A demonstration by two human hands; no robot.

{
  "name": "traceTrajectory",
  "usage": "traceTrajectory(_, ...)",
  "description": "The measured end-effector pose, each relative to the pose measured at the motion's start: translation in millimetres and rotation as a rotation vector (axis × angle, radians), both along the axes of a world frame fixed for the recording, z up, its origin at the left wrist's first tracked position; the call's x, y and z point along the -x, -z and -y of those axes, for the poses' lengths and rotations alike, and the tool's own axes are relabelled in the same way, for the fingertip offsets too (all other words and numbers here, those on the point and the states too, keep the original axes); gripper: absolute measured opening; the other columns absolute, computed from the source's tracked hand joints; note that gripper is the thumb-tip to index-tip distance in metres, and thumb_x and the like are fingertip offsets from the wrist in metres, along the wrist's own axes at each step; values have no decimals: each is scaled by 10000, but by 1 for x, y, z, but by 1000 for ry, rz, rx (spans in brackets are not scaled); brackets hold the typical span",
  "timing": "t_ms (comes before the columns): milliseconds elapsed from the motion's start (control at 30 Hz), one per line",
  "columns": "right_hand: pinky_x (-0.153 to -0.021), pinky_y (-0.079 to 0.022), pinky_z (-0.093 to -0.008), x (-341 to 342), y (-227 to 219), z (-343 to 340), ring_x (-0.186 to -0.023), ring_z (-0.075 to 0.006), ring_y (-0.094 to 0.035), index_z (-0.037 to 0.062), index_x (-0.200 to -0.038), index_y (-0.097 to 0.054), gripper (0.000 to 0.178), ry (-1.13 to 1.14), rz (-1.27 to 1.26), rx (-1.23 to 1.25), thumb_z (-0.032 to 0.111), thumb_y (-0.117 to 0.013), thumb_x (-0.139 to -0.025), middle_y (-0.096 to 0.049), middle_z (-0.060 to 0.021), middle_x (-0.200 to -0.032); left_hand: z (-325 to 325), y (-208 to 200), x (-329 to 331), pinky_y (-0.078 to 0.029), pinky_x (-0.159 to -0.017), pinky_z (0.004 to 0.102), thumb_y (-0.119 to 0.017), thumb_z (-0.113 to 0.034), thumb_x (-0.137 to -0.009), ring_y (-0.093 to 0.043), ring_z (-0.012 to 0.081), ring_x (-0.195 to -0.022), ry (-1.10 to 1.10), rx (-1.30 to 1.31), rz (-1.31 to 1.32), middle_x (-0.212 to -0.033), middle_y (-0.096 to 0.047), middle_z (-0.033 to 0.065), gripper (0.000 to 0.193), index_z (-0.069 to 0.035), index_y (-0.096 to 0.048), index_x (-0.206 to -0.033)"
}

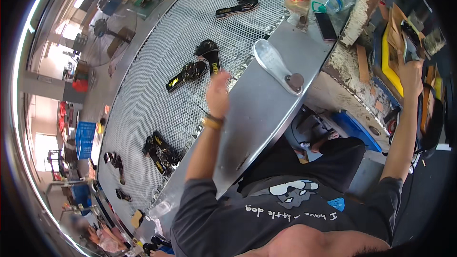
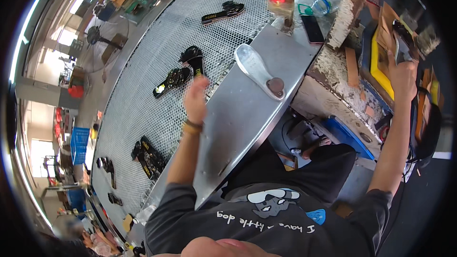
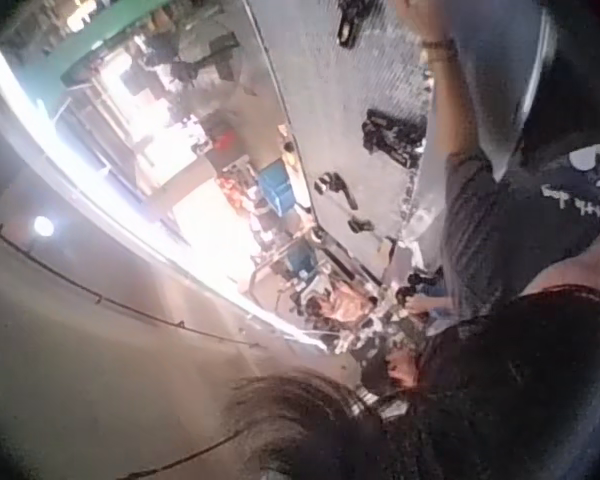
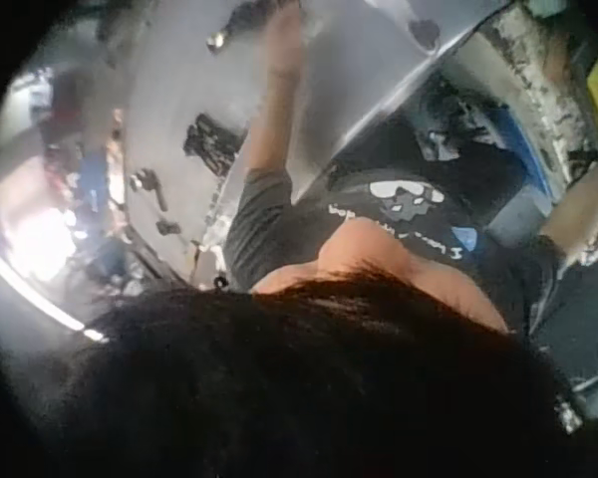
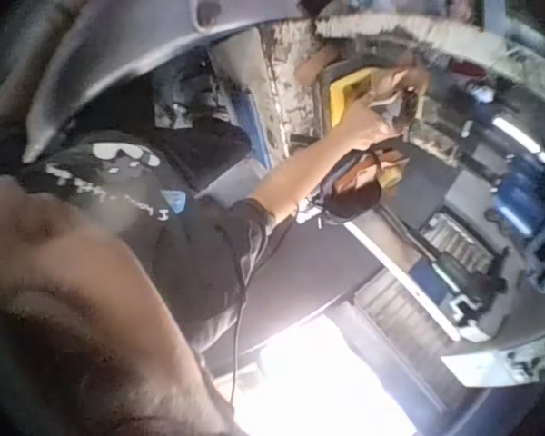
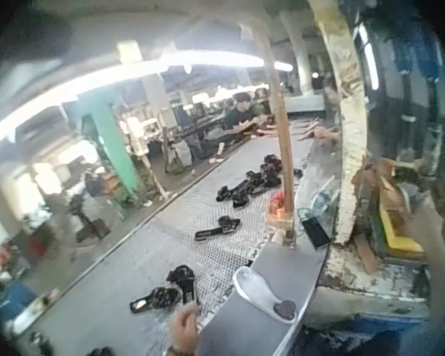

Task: Apply adhesive and assemble shoe components at an assembly line.

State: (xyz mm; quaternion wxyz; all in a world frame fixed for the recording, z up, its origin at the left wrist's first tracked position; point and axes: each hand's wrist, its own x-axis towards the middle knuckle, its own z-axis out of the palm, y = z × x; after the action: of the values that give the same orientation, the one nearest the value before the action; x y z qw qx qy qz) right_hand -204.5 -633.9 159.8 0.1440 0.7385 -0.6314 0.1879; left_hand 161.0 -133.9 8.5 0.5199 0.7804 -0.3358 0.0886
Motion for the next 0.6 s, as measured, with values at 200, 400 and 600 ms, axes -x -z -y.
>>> traceTrajectory(200,-1093,-461,-479,-7,30,1,-1307,-422,-550,-63,-1345,-613,738,-168,111,568,590,-560,-1005,-562,-258,-1442,-104,33,-189,-346,-1178,511,-618,20,-788,-426,400,-1419,-854,-559,201,-1557,-445,230,871,-16,-296,-1597)
traceTrajectory(400,-1094,-465,-451,-6,18,8,-1299,-364,-585,-138,-1236,-661,682,-168,54,508,503,-580,-1017,-606,-255,-1402,-87,48,-153,-440,-1081,523,-616,-101,-930,-484,440,-1366,-606,-500,207,-1503,-531,205,422,-61,-628,-1350)
traceTrajectory(600,-1117,-441,-467,34,-6,90,-1314,-416,-572,-104,-1317,-632,877,-23,305,-1,647,-657,-864,-612,-291,-1389,27,11,-79,-561,-919,506,-640,-507,-953,-652,427,-1133,-569,-959,-149,-1237,-674,218,614,45,-651,-1220)
